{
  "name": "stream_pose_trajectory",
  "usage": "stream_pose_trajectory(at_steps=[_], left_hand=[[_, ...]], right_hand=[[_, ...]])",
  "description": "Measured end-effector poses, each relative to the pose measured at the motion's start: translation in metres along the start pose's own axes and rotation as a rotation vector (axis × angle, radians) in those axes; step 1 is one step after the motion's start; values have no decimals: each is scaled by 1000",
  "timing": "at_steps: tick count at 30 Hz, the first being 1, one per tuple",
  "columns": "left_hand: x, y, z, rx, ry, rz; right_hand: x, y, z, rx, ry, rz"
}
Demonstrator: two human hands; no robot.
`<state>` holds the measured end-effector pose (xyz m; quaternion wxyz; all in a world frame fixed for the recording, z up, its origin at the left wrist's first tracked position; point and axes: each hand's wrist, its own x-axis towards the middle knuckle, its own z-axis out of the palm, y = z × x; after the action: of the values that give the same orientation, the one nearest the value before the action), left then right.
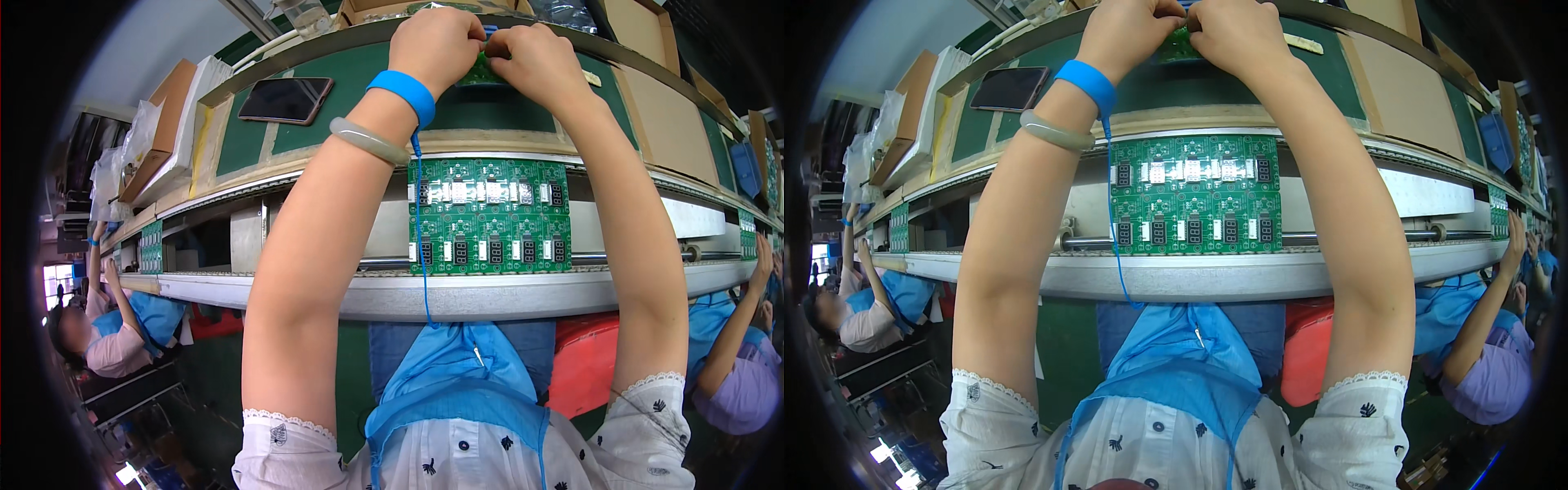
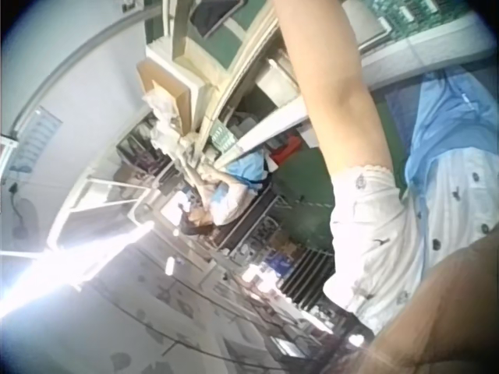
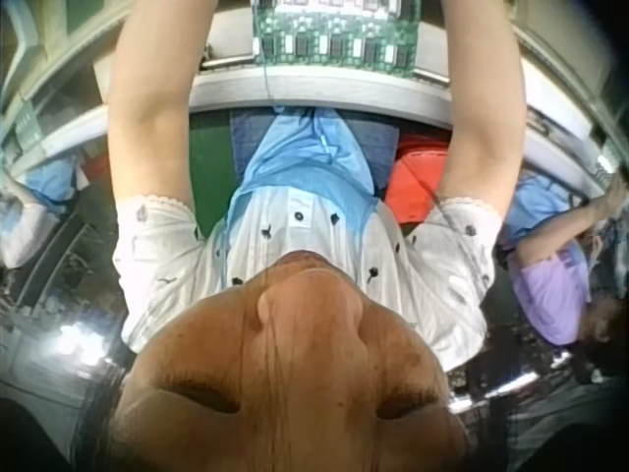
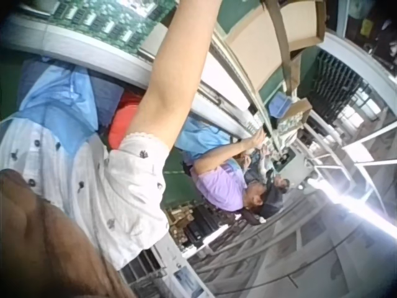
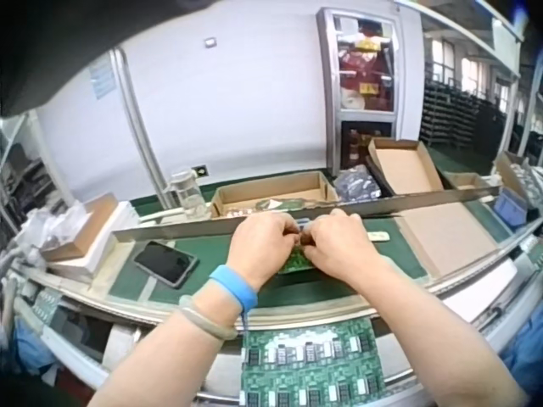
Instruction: The person places small green electronic components onto a green circuit board by hand. They pick components from a blue tray and insert them into designated slots on the board, repeating this process for multiple units.
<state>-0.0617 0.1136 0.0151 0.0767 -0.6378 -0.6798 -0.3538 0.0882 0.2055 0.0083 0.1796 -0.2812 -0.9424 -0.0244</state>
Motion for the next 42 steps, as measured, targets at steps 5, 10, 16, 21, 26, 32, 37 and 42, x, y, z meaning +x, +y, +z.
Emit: stream_pose_trajectory(at_steps=[5,10,16,21,26,32,37,42], left_hand=[[-2,-14,14,91,75,-8],[-2,-17,6,59,103,-49],[-2,-20,-5,-159,68,-109],[-7,-35,8,-351,28,-258],[-44,-20,-41,-525,-153,-404],[-91,-7,-84,-604,-281,-424],[-115,-6,-97,-761,-279,-524],[-131,-19,-91,-853,-238,-551]], right_hand=[[3,-20,-8,15,-77,25],[8,-9,-5,20,-103,-9],[8,-2,2,189,15,3],[2,4,2,429,137,6],[-25,-13,-23,789,67,113],[-67,-45,-44,1121,-123,189],[-77,-63,-44,1415,-248,286],[-86,-71,-40,1393,-266,304]])
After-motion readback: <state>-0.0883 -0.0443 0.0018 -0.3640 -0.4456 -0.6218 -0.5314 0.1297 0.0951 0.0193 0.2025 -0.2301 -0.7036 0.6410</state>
